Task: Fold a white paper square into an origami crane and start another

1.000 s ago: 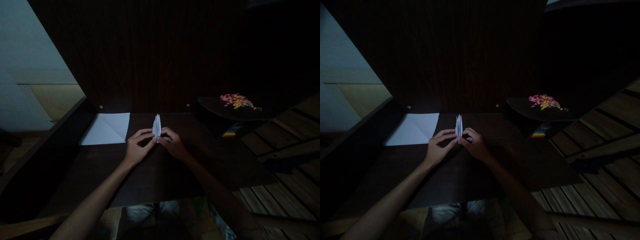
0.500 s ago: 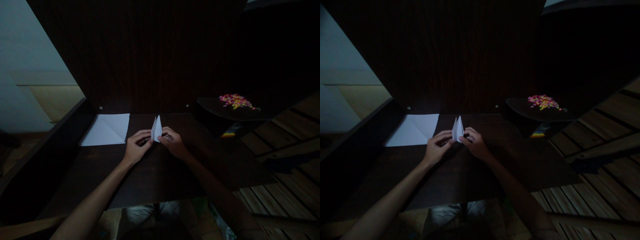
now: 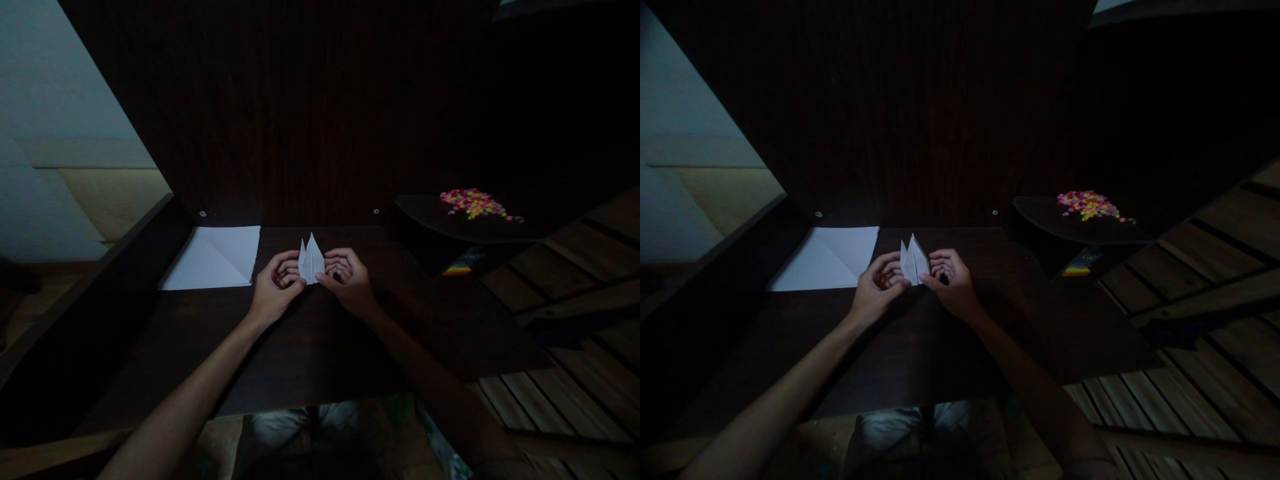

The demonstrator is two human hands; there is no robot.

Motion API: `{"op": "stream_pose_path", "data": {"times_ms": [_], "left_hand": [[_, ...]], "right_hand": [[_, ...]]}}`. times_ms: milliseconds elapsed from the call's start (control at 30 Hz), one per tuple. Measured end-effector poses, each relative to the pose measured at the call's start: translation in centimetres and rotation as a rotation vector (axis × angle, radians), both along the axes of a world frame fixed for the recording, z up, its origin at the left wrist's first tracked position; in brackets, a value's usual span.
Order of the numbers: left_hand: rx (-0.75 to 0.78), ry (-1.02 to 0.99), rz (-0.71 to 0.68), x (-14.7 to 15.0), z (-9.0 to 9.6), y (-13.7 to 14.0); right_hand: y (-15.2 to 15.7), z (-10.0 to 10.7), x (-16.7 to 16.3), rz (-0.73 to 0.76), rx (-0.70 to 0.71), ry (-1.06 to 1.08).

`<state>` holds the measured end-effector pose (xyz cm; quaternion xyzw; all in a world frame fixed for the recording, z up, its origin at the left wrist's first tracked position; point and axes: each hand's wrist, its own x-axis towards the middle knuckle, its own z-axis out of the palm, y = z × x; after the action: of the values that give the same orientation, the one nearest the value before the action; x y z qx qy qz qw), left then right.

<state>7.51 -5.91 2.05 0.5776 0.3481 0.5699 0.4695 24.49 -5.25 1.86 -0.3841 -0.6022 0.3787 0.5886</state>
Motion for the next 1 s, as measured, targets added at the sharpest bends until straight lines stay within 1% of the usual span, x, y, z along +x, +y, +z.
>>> {"op": "stream_pose_path", "data": {"times_ms": [100,200,300,400,500,633,733,833,933,1000], "left_hand": [[0.017,0.032,-0.003,0.1,0.2,-0.2],[0.067,0.120,0.028,0.0,0.7,-0.6],[0.178,0.256,0.097,-0.3,1.1,-0.8],[0.303,0.350,0.154,-0.6,1.2,-0.9],[0.390,0.390,0.180,-0.8,1.1,-0.8],[0.463,0.369,0.179,-0.8,0.8,-0.6],[0.470,0.356,0.185,-0.9,0.8,-0.5],[0.460,0.373,0.157,-0.9,1.0,-0.5],[0.405,0.378,0.120,-0.9,0.9,-0.6],[0.334,0.303,0.117,-0.7,0.8,-0.7]], "right_hand": [[-0.2,-0.1,0.2,-0.015,0.041,-0.056],[-0.4,0.1,0.5,-0.051,0.134,-0.177],[-0.7,0.5,0.8,-0.080,0.238,-0.292],[-0.8,0.9,1.0,-0.054,0.314,-0.305],[-0.7,1.2,1.0,-0.025,0.371,-0.317],[-0.8,1.4,1.2,0.003,0.446,-0.361],[-1.0,1.5,1.3,0.030,0.476,-0.389],[-1.1,1.7,1.4,0.028,0.479,-0.407],[-1.1,1.6,1.4,-0.016,0.439,-0.385],[-1.0,1.4,1.3,-0.052,0.376,-0.348]]}}
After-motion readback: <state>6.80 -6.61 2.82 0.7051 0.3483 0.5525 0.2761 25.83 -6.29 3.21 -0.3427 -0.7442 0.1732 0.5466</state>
